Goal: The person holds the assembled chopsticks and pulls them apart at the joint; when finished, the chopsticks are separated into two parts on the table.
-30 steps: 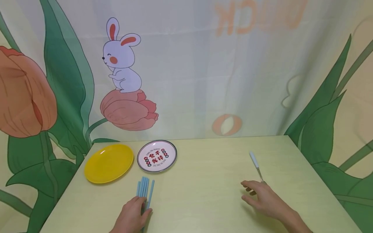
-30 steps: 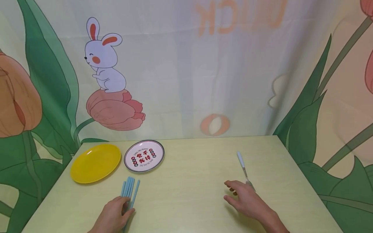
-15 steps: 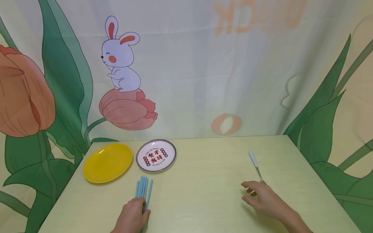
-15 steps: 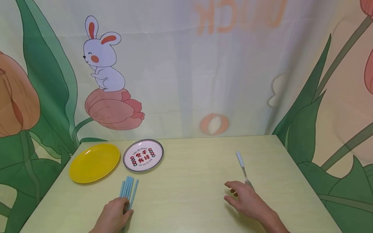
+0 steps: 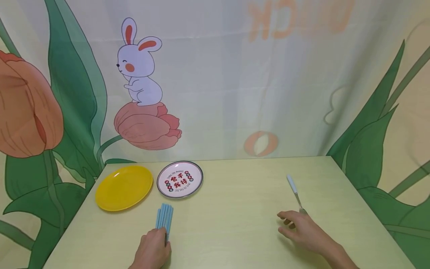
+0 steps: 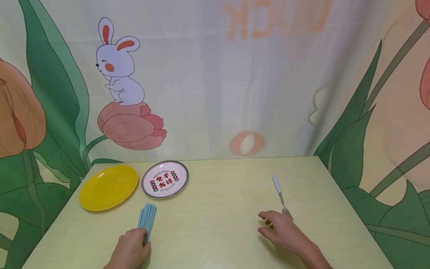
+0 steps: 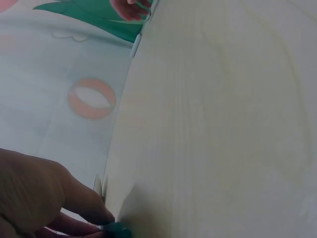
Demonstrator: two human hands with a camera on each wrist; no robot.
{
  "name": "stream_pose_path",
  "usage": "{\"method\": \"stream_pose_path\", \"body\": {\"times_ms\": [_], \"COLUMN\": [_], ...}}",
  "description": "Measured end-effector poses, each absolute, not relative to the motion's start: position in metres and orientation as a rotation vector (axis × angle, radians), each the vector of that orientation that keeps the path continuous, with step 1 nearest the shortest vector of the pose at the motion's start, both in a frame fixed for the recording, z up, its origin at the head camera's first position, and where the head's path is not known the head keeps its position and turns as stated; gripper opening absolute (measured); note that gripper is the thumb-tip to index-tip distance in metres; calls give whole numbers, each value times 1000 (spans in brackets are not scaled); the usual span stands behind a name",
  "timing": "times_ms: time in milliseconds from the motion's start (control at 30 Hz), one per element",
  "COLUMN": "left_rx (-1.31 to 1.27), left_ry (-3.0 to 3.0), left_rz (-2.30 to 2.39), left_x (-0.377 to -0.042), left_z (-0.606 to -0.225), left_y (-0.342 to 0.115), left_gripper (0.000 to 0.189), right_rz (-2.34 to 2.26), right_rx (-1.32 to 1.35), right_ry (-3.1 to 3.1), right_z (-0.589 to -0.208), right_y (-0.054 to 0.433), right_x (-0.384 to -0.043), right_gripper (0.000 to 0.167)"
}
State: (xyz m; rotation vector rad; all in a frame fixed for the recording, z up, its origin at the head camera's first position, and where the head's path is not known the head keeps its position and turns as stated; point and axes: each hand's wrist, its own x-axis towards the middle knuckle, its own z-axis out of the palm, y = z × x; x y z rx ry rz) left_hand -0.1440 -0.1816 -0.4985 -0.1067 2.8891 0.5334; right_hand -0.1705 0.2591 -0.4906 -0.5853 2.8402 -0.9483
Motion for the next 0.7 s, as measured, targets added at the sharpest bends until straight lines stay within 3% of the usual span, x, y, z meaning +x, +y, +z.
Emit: {"method": "stream_pose_path", "body": {"times_ms": [700], "left_rx": [15], "left_ry": [3080], "left_rz": [545], "left_x": [-142], "left_z": [-497], "left_y": [-187], "left_gripper": [4], "right_rz": [-858], "right_rx": [-742], "right_ry": [2887], "right_z": [-502], "right_y": [256], "right_x": [-175], "right_gripper": [35]}}
